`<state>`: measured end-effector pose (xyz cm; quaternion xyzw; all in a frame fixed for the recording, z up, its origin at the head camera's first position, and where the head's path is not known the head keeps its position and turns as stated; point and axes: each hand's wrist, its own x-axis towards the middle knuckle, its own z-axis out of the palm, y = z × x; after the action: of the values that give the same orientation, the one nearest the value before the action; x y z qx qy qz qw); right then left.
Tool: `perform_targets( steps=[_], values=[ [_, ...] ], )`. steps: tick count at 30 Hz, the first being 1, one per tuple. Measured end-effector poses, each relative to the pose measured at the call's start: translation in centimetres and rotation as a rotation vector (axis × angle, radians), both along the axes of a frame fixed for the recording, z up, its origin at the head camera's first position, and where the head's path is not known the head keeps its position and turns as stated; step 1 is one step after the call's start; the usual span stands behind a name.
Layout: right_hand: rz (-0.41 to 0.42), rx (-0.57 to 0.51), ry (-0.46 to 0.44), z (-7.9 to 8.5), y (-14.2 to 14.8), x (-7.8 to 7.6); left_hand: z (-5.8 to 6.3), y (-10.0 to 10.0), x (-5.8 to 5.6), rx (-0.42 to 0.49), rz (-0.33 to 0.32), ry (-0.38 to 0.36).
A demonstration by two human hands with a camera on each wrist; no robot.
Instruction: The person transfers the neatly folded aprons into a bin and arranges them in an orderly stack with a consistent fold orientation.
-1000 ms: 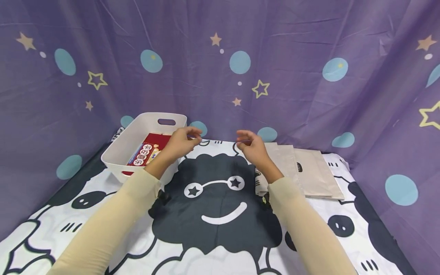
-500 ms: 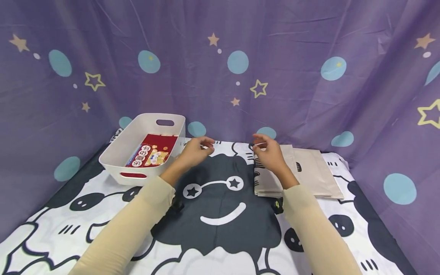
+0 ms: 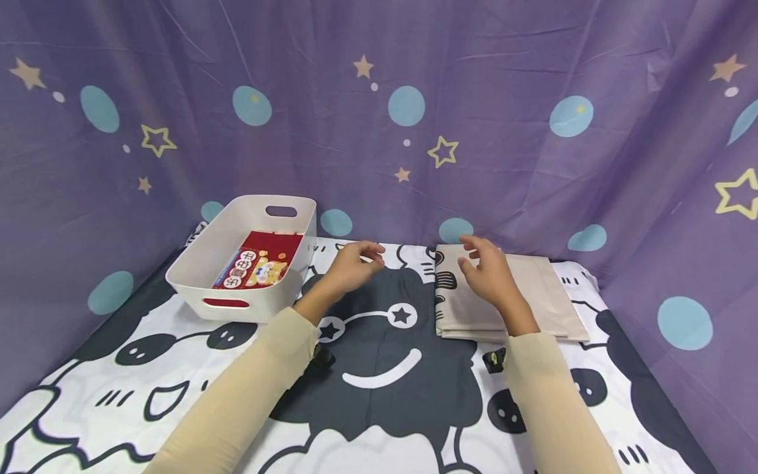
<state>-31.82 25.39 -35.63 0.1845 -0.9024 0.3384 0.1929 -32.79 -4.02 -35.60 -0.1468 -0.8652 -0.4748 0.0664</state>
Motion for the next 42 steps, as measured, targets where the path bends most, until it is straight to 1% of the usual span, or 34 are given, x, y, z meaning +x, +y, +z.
perform_targets(
  steps=[3,5,11,15,18,21,25,29,33,39,42],
  values=[
    [0.001,0.071,0.040,-0.2,1.0,0.2,-0.3,0.5,0.0,-0.008,-0.010,-0.014],
    [-0.007,0.122,0.050,-0.2,1.7,0.4,-0.4,0.8,0.0,-0.023,-0.018,-0.033],
    [-0.055,0.240,0.029,-0.4,3.4,0.8,-0.8,1.6,0.1,-0.054,-0.044,-0.084],
    [-0.098,0.287,0.012,-0.7,4.3,0.9,-1.1,2.1,0.0,-0.087,-0.056,-0.091],
    [-0.129,0.304,-0.023,-1.0,4.6,1.1,-1.3,2.6,-0.1,-0.129,-0.060,-0.081],
    [-0.154,0.317,-0.055,-1.2,4.7,1.1,-1.5,3.1,-0.2,-0.177,-0.057,-0.049],
    [-0.175,0.319,-0.096,-1.3,4.8,1.1,-2.2,3.7,-0.5,-0.232,-0.055,-0.009],
    [-0.167,0.315,-0.158,-1.4,4.8,1.0,-2.8,4.3,-0.5,-0.306,-0.071,0.013],
    [-0.161,0.326,-0.217,-1.6,5.0,0.9,-3.0,5.0,-0.3,-0.378,-0.107,0.014],
    [-0.127,0.341,-0.256,-1.7,5.5,0.8,-3.1,6.3,-0.3,-0.523,-0.116,0.027],
    [-0.109,0.339,-0.272,-1.7,5.8,0.8,-3.3,7.1,-0.4,-0.563,-0.135,0.014]
  ],
)
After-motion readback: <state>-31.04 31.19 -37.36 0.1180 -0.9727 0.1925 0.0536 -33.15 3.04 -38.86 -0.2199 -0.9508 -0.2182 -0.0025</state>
